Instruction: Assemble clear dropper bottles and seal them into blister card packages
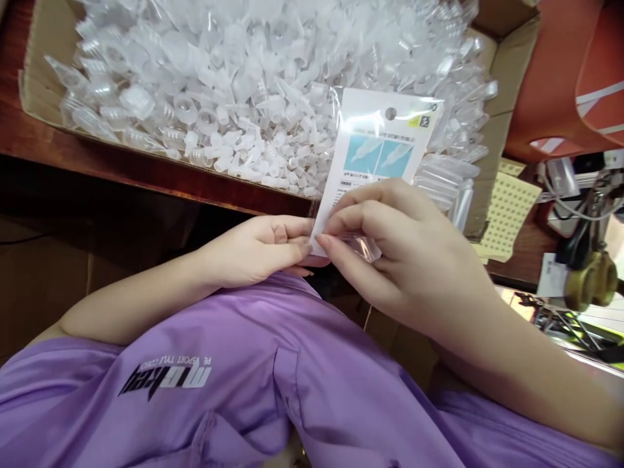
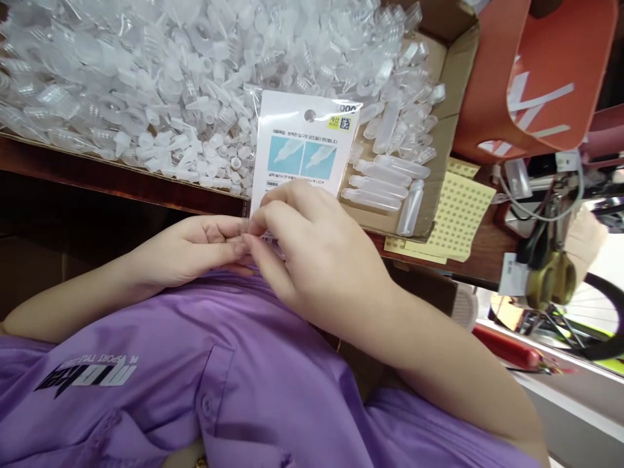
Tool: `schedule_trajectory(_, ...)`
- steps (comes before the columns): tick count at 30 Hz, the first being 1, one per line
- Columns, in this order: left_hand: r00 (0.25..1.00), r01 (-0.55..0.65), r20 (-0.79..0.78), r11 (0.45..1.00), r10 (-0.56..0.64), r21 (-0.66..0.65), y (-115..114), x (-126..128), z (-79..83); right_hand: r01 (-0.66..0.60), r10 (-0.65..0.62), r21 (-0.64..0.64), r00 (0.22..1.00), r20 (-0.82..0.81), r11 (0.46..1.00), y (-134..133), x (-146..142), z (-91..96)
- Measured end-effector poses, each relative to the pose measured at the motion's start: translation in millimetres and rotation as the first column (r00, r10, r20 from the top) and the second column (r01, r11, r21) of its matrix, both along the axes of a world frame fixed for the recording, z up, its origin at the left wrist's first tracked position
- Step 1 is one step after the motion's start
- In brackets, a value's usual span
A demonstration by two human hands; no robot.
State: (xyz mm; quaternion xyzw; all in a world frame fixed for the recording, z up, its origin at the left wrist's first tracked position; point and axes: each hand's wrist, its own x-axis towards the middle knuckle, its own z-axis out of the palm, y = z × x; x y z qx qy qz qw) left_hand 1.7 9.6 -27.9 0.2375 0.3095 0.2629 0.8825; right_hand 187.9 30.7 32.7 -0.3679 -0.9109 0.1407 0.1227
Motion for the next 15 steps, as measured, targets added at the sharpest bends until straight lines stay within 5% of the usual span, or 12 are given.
schedule_trajectory(15,0.994,0.018,0.105,0.998,-0.012,-0.059,0.1,-1.9,-3.9,0.118,-0.119,0.007,0.991,0.064,0.993,-0.5,-6.7,-1.3)
